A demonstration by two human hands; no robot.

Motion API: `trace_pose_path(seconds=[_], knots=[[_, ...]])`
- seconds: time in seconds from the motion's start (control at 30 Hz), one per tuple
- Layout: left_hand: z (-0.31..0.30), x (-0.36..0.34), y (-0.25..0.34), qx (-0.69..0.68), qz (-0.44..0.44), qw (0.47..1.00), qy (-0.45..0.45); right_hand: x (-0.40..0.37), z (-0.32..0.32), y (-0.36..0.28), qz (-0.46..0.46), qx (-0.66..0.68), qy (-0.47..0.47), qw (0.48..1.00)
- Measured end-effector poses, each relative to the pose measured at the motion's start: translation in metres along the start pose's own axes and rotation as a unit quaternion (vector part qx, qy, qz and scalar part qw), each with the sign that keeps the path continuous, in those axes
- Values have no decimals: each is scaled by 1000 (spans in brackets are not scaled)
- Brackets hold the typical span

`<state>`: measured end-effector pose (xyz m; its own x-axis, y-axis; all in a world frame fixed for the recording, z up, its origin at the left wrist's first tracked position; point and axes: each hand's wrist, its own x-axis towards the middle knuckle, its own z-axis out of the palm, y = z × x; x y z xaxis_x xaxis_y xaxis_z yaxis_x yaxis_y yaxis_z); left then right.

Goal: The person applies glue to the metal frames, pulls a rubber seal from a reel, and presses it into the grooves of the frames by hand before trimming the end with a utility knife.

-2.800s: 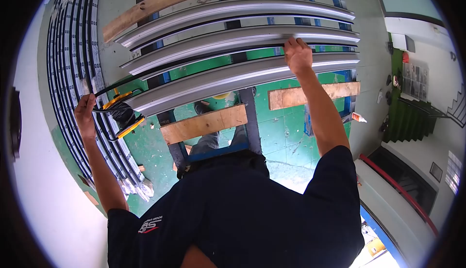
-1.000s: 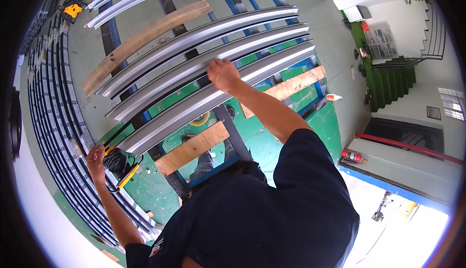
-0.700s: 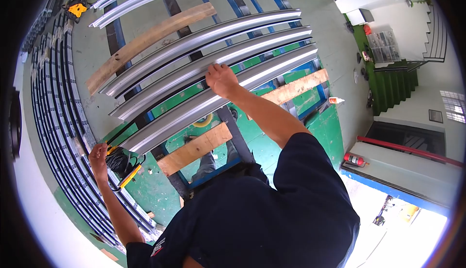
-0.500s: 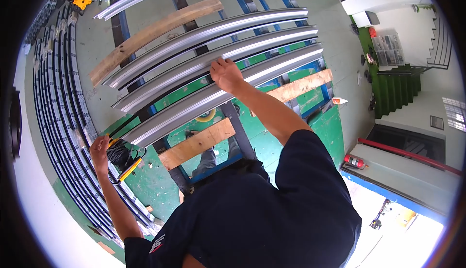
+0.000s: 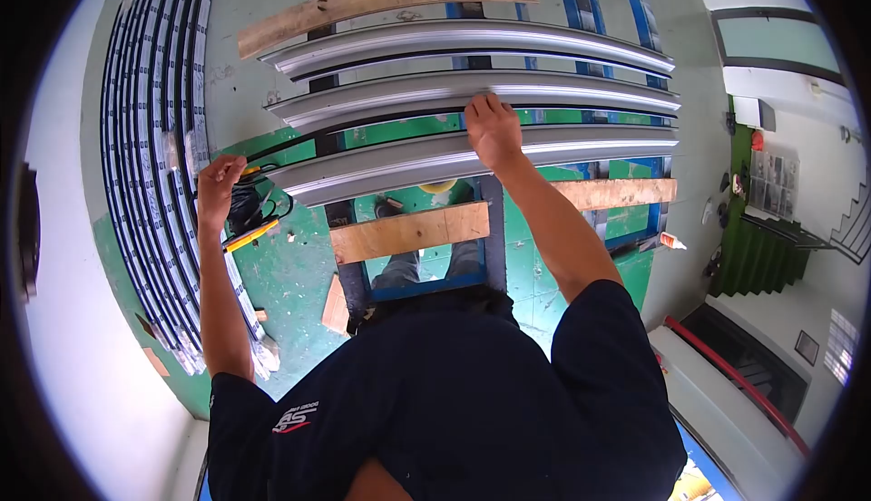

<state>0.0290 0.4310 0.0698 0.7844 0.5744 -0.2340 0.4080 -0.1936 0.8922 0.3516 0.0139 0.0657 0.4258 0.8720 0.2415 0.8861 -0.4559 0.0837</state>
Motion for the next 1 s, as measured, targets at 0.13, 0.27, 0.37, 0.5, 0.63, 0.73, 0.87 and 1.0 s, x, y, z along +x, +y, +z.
trace_pose_path(seconds=[0.13, 0.27, 0.37, 0.5, 0.63, 0.73, 0.87, 1.0], knots=[[3, 4, 1, -4, 12, 1000, 4, 9, -9, -3, 26, 21, -53, 998], [3, 1, -1, -11, 7, 1000, 0, 11, -16, -47, 52, 66, 14, 996], [2, -2, -3, -1, -1, 1000, -4, 5, -12, -49, 76, 64, -10, 995], [2, 1, 1, -23, -5, 999, -25, 21, -30, -60, 163, 99, -124, 974], [14, 5, 20, -22, 9, 997, -68, 14, -14, -77, 189, 65, -97, 975], [31, 16, 40, 17, 49, 993, -102, 25, -29, -74, 174, 20, -169, 970], [61, 22, 51, 89, 20, 988, -127, 41, -41, -73, 162, 50, -185, 968], [80, 27, 68, 203, -52, 970, -120, 24, -11, -77, 103, 53, -57, 992]])
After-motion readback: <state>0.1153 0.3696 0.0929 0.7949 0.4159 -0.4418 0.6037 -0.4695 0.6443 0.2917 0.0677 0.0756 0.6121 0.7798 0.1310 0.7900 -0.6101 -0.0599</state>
